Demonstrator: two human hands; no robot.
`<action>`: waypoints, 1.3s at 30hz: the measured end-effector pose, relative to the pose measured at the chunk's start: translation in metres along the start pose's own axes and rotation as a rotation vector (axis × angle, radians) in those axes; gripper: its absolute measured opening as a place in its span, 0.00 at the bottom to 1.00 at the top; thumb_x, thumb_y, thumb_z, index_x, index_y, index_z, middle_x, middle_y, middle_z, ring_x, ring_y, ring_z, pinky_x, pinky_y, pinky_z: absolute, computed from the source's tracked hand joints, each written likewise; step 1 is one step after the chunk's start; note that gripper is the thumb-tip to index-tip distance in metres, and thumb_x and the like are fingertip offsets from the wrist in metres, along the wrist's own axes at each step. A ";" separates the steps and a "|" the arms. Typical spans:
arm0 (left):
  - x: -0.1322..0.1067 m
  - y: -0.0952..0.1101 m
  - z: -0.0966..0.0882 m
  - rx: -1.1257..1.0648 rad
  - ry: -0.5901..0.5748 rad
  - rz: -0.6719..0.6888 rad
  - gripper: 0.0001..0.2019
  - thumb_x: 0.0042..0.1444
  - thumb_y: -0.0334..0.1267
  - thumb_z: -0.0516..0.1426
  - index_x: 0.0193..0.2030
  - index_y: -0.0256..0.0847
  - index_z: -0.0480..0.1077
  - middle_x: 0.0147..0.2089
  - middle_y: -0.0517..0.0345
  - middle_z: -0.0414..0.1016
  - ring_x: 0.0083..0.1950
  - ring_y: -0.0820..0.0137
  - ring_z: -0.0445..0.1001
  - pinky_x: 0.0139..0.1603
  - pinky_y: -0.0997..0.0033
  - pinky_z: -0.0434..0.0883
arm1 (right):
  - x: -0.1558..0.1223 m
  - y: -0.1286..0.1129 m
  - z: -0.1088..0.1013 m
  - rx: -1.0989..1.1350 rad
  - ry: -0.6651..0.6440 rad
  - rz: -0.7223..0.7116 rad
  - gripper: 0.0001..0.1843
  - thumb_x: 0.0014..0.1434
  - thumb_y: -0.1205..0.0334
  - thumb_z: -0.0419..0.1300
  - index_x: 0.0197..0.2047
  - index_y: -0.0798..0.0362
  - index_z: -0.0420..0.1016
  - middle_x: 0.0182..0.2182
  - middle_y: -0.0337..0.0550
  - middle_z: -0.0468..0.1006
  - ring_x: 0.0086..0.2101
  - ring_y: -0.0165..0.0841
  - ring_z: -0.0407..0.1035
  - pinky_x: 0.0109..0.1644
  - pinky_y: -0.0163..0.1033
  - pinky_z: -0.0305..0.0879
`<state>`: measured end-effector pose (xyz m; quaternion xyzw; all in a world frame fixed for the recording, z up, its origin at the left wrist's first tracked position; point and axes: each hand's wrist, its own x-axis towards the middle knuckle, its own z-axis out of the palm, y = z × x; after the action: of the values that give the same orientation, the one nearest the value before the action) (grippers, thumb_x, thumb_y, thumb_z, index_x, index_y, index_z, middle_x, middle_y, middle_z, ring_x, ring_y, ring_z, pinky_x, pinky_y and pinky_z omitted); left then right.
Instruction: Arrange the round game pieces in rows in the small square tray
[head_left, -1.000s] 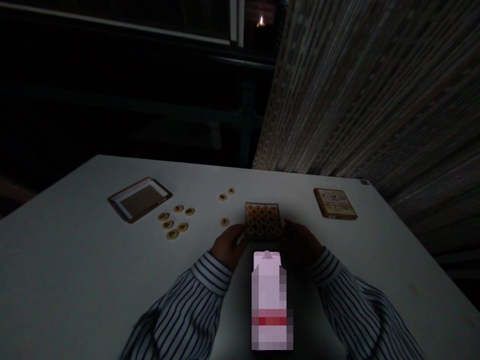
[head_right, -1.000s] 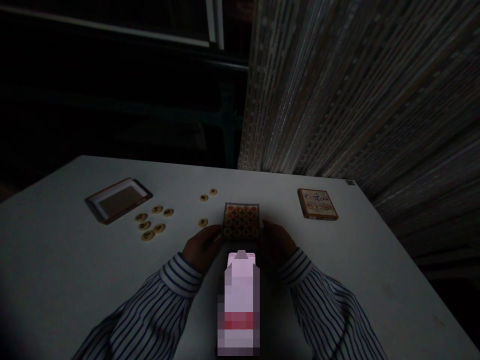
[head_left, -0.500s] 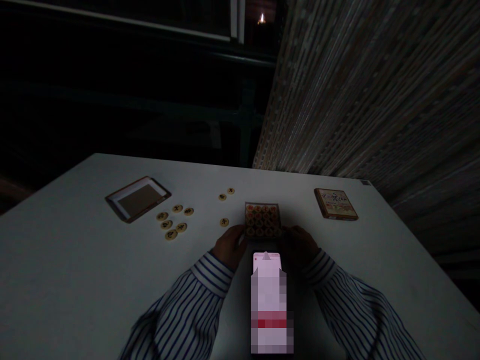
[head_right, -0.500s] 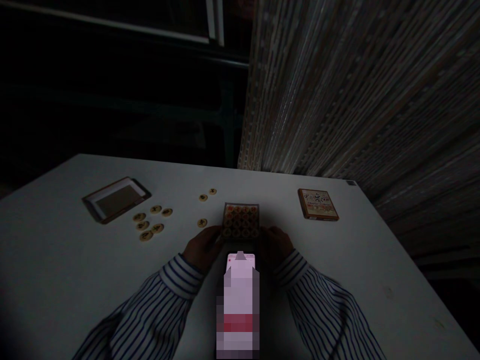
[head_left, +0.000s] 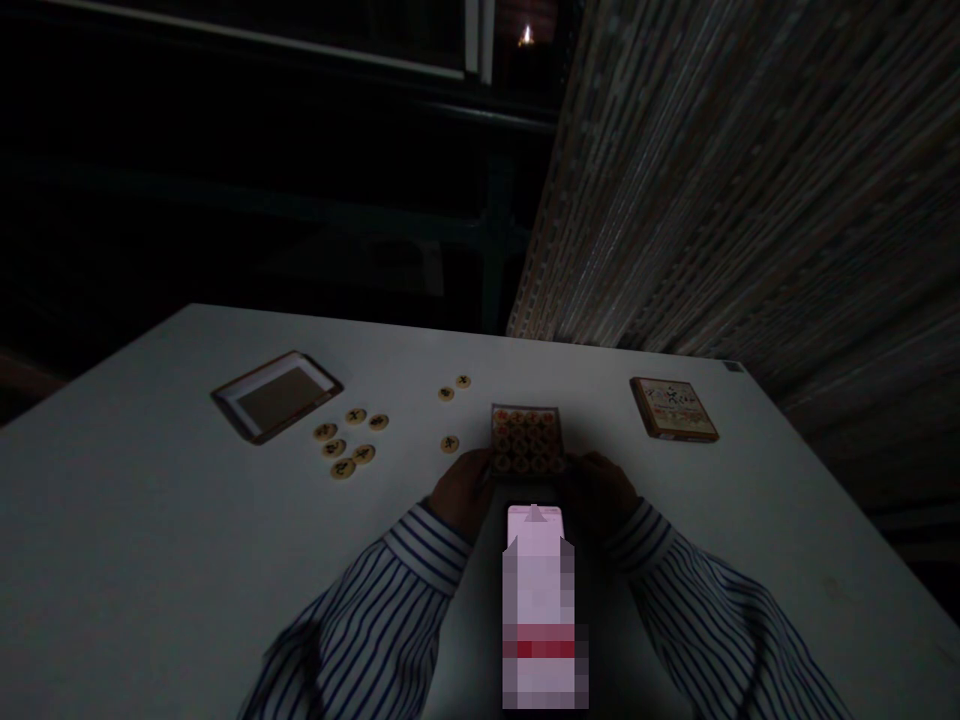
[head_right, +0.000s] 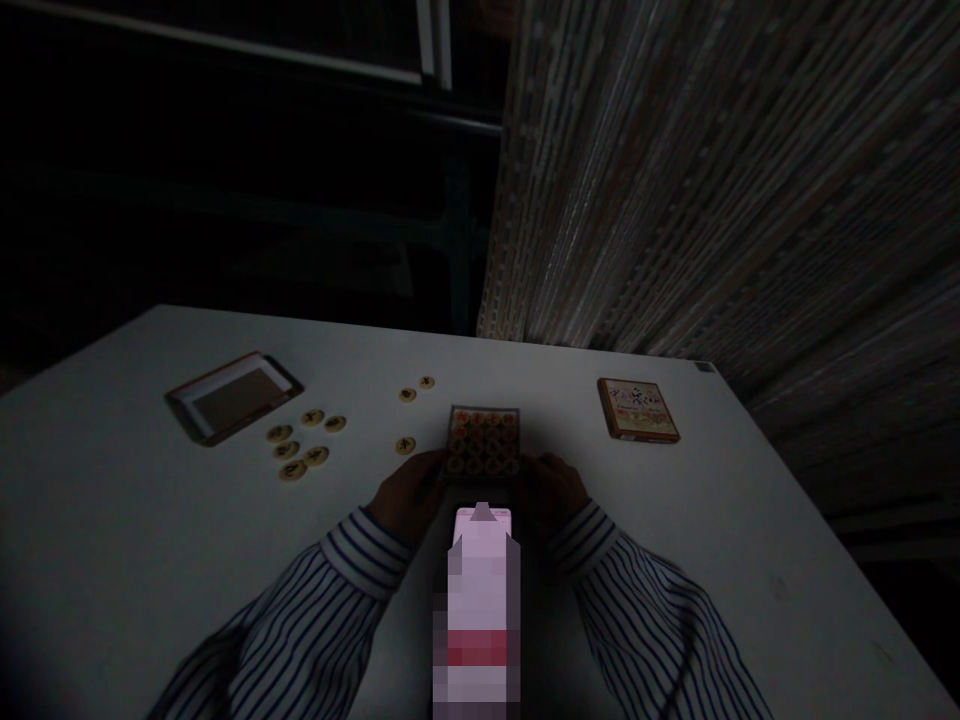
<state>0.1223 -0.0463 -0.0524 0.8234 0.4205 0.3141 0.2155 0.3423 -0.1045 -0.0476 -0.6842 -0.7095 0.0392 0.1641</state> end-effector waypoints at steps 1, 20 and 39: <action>0.000 0.000 0.000 0.002 -0.004 0.002 0.16 0.51 0.34 0.49 0.47 0.37 0.64 0.45 0.50 0.71 0.46 0.65 0.70 0.46 0.64 0.69 | 0.000 0.000 0.000 -0.003 -0.005 0.003 0.18 0.53 0.58 0.52 0.46 0.52 0.70 0.33 0.47 0.73 0.32 0.33 0.69 0.35 0.36 0.65; 0.000 0.003 -0.001 -0.001 0.021 -0.001 0.16 0.49 0.33 0.50 0.47 0.39 0.64 0.44 0.52 0.72 0.45 0.65 0.70 0.45 0.63 0.69 | 0.001 -0.001 0.000 0.012 0.010 -0.019 0.19 0.52 0.58 0.52 0.47 0.54 0.70 0.33 0.47 0.73 0.32 0.33 0.69 0.36 0.36 0.66; -0.002 -0.001 -0.002 0.041 0.019 0.043 0.15 0.50 0.34 0.50 0.46 0.39 0.65 0.43 0.51 0.72 0.44 0.66 0.71 0.44 0.64 0.70 | -0.001 0.002 0.004 0.020 0.057 -0.015 0.21 0.54 0.57 0.50 0.50 0.57 0.66 0.33 0.48 0.74 0.34 0.34 0.68 0.37 0.38 0.65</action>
<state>0.1189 -0.0469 -0.0522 0.8335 0.4110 0.3179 0.1878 0.3426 -0.1044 -0.0520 -0.6779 -0.7095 0.0255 0.1911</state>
